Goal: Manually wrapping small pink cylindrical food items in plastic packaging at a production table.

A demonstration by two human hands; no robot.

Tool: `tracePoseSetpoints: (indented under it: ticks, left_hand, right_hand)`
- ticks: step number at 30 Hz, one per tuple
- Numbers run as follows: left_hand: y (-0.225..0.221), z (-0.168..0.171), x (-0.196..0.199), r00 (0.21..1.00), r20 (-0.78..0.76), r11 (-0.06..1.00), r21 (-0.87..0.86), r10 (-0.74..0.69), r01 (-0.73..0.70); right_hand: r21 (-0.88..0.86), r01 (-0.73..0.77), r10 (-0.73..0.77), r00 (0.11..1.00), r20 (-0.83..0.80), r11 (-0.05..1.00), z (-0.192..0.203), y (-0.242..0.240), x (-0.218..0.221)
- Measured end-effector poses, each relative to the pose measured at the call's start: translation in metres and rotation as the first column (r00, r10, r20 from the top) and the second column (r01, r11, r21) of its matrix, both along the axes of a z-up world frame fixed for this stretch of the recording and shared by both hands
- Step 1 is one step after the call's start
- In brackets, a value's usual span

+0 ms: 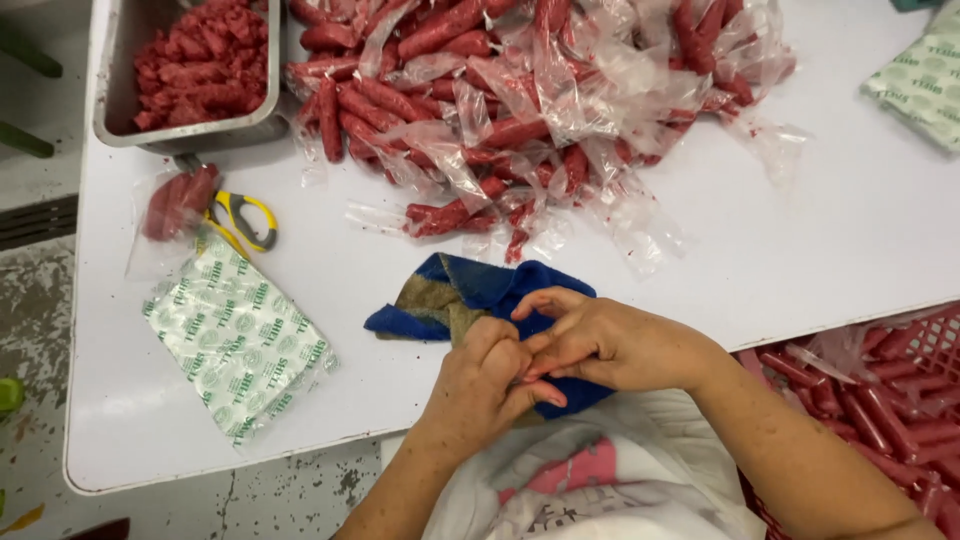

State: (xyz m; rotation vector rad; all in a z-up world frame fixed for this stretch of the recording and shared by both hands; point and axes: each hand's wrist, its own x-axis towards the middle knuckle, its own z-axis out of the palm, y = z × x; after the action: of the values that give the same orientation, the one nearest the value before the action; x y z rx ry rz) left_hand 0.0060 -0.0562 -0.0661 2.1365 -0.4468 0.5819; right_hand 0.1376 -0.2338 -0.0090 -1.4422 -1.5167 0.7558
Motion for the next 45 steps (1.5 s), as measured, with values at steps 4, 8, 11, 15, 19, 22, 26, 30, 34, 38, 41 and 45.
tracePoseSetpoints:
  ticks: [4,8,11,15,19,22,26,30,34,38,41,45]
  left_hand:
    - [-0.011,-0.014,-0.003,0.988,0.037,0.983,-0.11,0.149,-0.144]
    - [-0.031,-0.027,-0.029,0.934,0.013,0.919,0.176,0.357,-0.353]
    - [-0.034,-0.033,-0.033,0.912,-0.214,0.932,-0.028,0.349,-0.363]
    - [-0.029,-0.043,-0.005,0.917,-0.267,0.63,-0.666,0.297,-0.398]
    - [-0.023,-0.02,0.008,0.971,-0.066,0.801,-0.554,0.229,-0.227]
    - [-0.013,0.017,-0.007,0.966,-0.145,0.825,-0.556,-0.213,0.098]
    - [0.015,0.035,0.044,0.99,0.141,0.915,0.395,0.029,-0.083]
    - [0.024,0.024,0.128,0.978,0.15,0.768,0.64,-0.146,0.016]
    - [0.058,0.001,0.198,0.938,0.338,0.614,0.758,-0.08,-0.22]
    - [0.047,0.055,0.182,0.985,0.157,0.802,0.579,0.07,-0.149]
    - [0.03,0.082,0.173,0.974,0.217,0.992,0.096,0.062,-0.084]
    - [0.005,0.078,0.151,0.995,0.087,0.843,-0.53,-0.052,0.091]
  right_hand:
    - [0.047,0.047,-0.046,0.999,-0.024,0.998,-0.012,-0.003,-0.002]
    - [0.156,0.382,-0.293,0.864,-0.409,0.911,-0.069,0.009,-0.038]
    - [0.001,0.839,-0.738,0.48,-0.474,0.545,-0.089,0.027,-0.061]
    - [0.028,0.863,-0.715,0.435,-0.547,0.504,-0.109,0.029,-0.068]
    - [0.231,0.781,-0.8,0.6,-0.017,0.581,-0.095,0.027,-0.059]
    - [0.408,0.485,-0.593,0.781,0.196,0.774,-0.088,0.012,-0.05]
    - [0.26,0.432,-0.474,0.872,0.126,0.863,-0.062,-0.041,-0.052]
    - [-0.62,0.617,-0.466,0.782,0.414,0.485,-0.023,-0.148,-0.028]
    - [-0.398,0.816,-0.141,0.491,0.86,0.42,-0.092,-0.277,0.0]
    - [-0.052,0.829,-0.528,0.401,0.749,0.557,0.027,-0.091,0.024]
    - [0.303,0.651,-0.711,0.567,0.417,0.696,0.026,-0.01,0.065]
    - [0.255,0.591,-0.635,0.758,0.149,0.765,-0.003,0.005,0.048]
